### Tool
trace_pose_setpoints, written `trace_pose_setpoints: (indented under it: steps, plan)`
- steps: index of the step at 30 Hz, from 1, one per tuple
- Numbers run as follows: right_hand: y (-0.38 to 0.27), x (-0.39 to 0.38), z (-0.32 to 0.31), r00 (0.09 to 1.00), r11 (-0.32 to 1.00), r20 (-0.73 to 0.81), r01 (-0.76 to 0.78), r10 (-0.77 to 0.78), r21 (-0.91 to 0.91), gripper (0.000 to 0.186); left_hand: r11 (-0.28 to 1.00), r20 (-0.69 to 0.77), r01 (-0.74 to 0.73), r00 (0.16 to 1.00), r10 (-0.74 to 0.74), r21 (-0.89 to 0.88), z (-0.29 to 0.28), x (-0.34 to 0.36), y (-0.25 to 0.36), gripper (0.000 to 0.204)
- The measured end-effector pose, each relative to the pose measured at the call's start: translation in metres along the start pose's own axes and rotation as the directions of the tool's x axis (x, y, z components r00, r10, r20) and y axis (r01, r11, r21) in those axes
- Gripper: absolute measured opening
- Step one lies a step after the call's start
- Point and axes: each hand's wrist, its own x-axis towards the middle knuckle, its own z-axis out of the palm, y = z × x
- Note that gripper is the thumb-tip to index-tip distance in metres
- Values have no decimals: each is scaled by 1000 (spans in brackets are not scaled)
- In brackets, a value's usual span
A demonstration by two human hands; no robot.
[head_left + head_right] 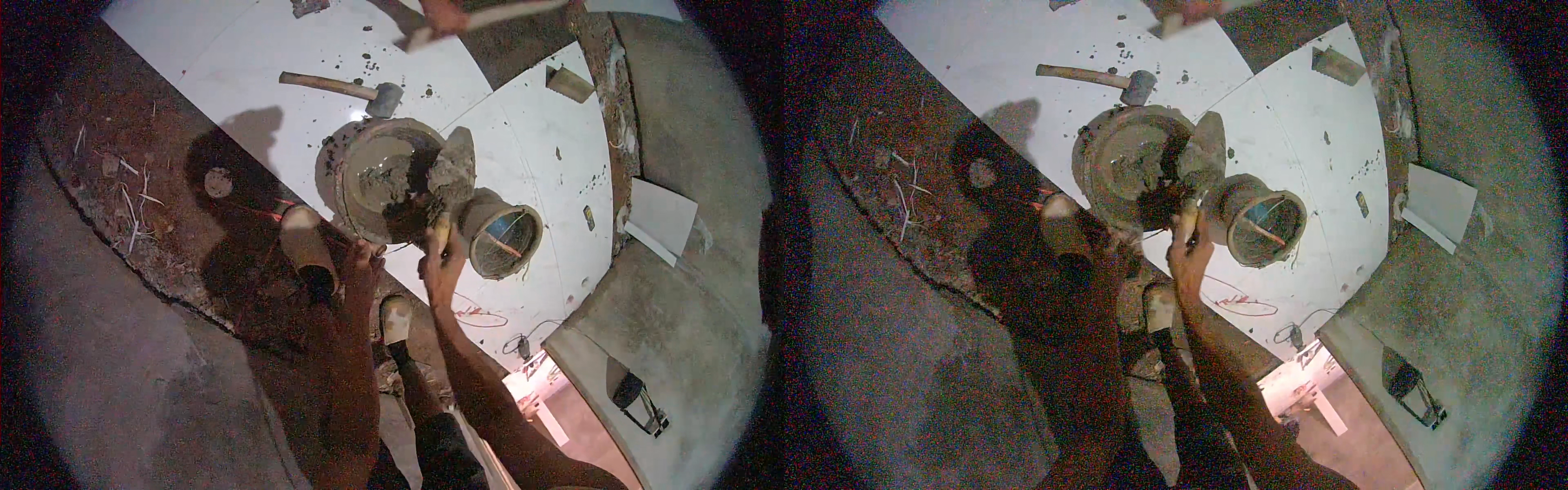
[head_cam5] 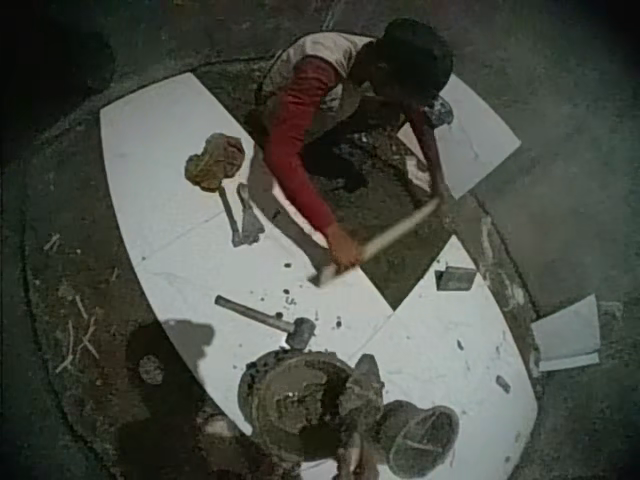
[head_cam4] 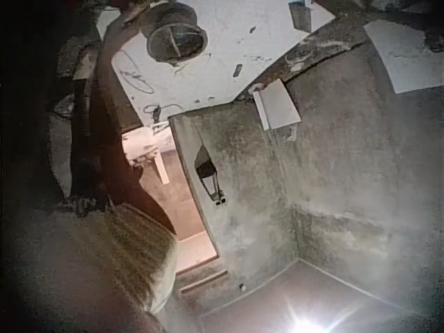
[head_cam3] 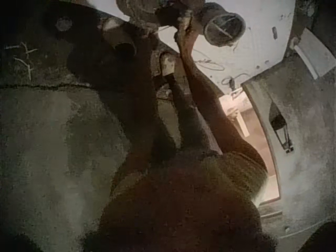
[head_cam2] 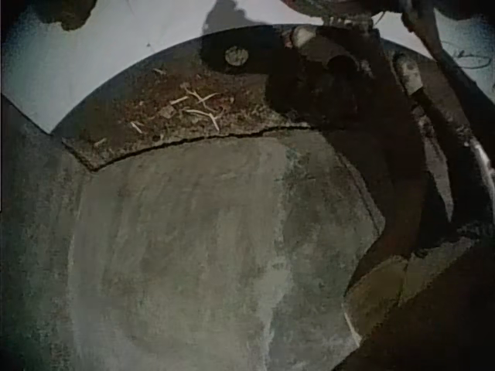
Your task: The person mixes mortar in a bucket using a trowel and then applies it to the floor before another person assists in laying tiles.
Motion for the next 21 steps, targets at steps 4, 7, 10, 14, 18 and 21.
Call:
trace_pose_setpoints:
  steps: [4,7,10,14,18,21]
  plan:
    - [-17,22,-27,992,997,104,-72,76,-41,46,999,27,37,999,-37,-26,7,-6,-7,24]
    - [-17,39,-14,982,982,173,103,-75,-159,47,988,53,-22,998,31,-153,-17,3,-8,23]
    - [-22,44,-26,838,796,333,528,-432,-296,44,944,173,-30,981,91,-330,-22,7,-19,27]
    - [-36,47,-46,733,782,611,555,-298,-284,43,882,379,-2,903,205,-472,-42,16,-12,35]
    - [-25,41,-96,850,919,479,344,-218,-192,42,917,256,35,964,75,-398,-9,0,-9,37]
    - [-43,53,-100,908,968,414,40,69,-249,45,914,188,129,980,-60,-384,4,-10,4,38]
